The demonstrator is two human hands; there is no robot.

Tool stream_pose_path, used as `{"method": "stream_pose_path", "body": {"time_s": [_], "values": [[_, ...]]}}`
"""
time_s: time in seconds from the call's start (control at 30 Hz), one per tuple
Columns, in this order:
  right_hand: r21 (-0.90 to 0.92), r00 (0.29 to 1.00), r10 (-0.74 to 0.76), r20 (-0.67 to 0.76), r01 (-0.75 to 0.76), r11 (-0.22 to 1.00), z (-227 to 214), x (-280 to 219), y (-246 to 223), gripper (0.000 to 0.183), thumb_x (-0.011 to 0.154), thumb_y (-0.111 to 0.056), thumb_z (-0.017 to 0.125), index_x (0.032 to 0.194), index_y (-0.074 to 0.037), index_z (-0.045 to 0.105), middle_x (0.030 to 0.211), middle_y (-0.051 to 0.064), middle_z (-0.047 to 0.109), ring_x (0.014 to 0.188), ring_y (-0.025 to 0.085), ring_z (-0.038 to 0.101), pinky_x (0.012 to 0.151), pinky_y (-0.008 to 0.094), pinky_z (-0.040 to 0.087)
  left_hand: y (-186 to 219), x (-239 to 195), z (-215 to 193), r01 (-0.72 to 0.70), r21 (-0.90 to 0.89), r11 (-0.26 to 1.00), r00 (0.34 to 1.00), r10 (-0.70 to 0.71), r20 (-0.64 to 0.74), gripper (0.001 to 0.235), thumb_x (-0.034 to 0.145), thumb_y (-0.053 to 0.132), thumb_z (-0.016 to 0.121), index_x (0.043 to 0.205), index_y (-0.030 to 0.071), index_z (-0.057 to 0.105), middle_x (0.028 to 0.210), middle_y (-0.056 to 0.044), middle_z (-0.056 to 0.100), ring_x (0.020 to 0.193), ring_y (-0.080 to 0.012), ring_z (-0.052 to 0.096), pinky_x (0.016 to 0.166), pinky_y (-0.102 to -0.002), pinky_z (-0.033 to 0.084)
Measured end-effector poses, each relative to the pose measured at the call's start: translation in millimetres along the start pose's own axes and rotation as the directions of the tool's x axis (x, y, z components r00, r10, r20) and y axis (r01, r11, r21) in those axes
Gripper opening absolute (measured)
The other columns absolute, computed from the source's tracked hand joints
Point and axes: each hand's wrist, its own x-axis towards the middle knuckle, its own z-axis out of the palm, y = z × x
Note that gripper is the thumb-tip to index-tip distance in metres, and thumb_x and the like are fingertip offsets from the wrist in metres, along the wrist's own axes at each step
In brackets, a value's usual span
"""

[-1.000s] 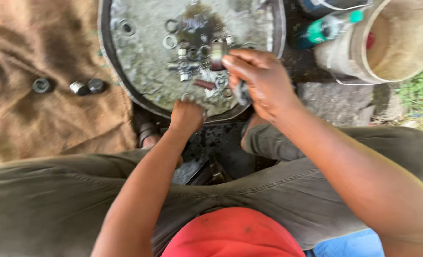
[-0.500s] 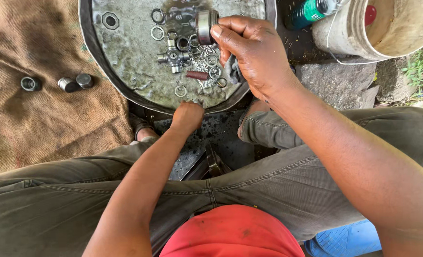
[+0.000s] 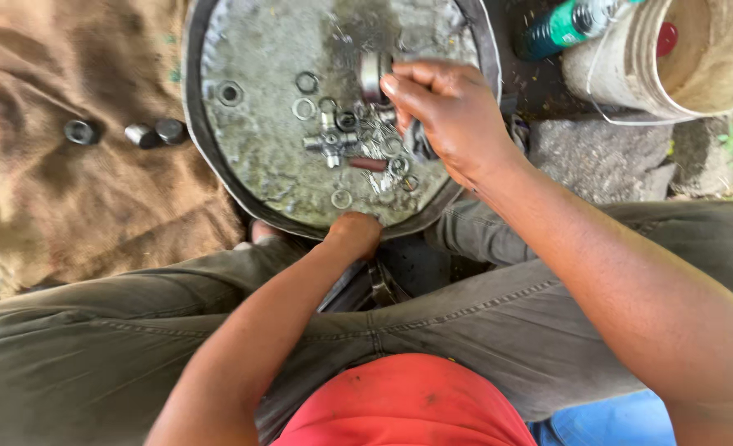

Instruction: The person sits cross-legged and cleans various small metal parts, including nuts, bolts, and washers, using a cloth. They pick up each item from a metal tray, wipe it thoroughly, and place it back down.

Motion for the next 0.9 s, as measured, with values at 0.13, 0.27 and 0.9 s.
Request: {"method": "stream_pose_path", "body": {"time_s": [0.13,0.27,0.9], "values": [[0.095,0.996,0.077,-0.042,-0.072,0.993,4,-6,9,0.029,0.102,-0.019,0.067,0.117,0.005,0.071,0.075,0.002,0.063,0.069,0.011,0.057,0.071,0.031,0.049,-20,-56,-76,0.124,-0.23,0.965,0.973,-0.164,-0.161,0.031,0.095,0.024,0.06,0.123,0.013,0.07,0.121,-0.017,0.068,0.109,-0.0365,0.066,0.089,-0.05,0.053],[0.092,0.978,0.19,-0.087,-0.182,0.979,9,-19,4,0.03,0.098,-0.018,0.069,0.12,0.002,0.071,0.072,0.002,0.061,0.067,0.011,0.056,0.07,0.029,0.048,-28,-152,-169,0.14,-0.563,0.814,0.783,-0.439,-0.441,0.038,0.106,0.033,0.054,0.133,0.007,0.06,0.098,-0.021,0.072,0.09,-0.0348,0.072,0.081,-0.047,0.056],[0.176,0.981,0.187,-0.045,-0.176,0.968,59,-58,-11,0.02,0.101,-0.015,0.064,0.112,-0.001,0.074,0.072,0.002,0.065,0.062,0.012,0.058,0.057,0.027,0.048,7,-172,-173,-0.632,-0.495,0.597,0.436,-0.254,-0.863,0.033,0.108,0.036,0.052,0.125,0.009,0.049,0.096,-0.014,0.07,0.081,-0.0324,0.074,0.066,-0.04,0.056]]}}
